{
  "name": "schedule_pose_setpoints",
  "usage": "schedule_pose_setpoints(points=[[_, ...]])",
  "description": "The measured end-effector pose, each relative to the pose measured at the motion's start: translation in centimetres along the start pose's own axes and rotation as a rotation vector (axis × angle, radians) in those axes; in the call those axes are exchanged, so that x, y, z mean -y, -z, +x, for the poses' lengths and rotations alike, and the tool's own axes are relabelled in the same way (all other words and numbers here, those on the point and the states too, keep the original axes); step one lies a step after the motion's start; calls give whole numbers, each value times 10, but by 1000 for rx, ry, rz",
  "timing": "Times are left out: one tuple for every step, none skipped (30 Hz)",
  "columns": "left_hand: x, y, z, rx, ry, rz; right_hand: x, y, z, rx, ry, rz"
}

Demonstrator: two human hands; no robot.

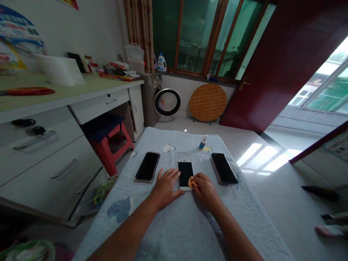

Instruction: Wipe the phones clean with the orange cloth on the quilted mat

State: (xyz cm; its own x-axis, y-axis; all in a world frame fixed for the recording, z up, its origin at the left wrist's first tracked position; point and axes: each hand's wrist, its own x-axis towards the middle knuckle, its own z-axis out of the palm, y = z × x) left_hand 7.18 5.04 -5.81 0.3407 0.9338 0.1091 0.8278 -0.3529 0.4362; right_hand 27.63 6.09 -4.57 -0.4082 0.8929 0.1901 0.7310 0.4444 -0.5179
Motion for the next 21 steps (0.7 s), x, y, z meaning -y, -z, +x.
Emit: schedule_pose_setpoints(points=[[0, 0, 0, 0, -3, 1, -2, -1, 4, -9, -23, -20], [1, 1, 0, 0, -6, 3, -4, -1, 9, -15, -44, -38], [1, 1, 0, -1, -8, 6, -5, -1, 14, -20, -64, -53], [1, 1, 1, -2, -10, 9, -7, 0, 19, -20, -79, -63], [1, 2, 1, -2, -12, 10, -8, 1, 26, -17, -88, -69], [1, 2, 1, -3, -14, 9, -9, 1, 32, -10, -92, -72], [0, 2, 1, -4, -18, 6, -10, 1, 39, -2, -95, -77], [-1, 2, 1, -5, -22, 5, -10, 1, 46, 2, -105, -85], [-2, 1, 1, -7, -21, 6, -11, 1, 53, 3, -121, -95], [-3, 0, 2, -11, -15, 12, -11, 0, 61, -2, -143, -104], [-4, -1, 2, -18, -5, 22, -11, -2, 68, -10, -173, -112], [-5, -3, 3, -26, 8, 34, -12, -3, 74, -17, -197, -116], [-6, -5, 4, -36, 19, 46, -12, -5, 80, -27, -219, -116], [-7, -7, 4, -47, 27, 56, -12, -7, 85, -36, -237, -113], [-7, -9, 5, -55, 30, 62, -13, -8, 88, -44, -250, -108], [-7, -10, 5, -61, 28, 65, -13, -8, 89, -50, -263, -103], [-6, -12, 5, -67, 25, 64, -14, -8, 89, -53, -275, -96], [-6, -13, 5, -74, 23, 61, -14, -8, 87, -52, -283, -88], [-6, -14, 4, -82, 21, 57, -13, -7, 83, -47, -288, -80], [-6, -14, 4, -88, 18, 53, -13, -5, 78, -39, -292, -70], [-7, -14, 3, -93, 17, 50, -11, -3, 71, -27, -293, -61]])
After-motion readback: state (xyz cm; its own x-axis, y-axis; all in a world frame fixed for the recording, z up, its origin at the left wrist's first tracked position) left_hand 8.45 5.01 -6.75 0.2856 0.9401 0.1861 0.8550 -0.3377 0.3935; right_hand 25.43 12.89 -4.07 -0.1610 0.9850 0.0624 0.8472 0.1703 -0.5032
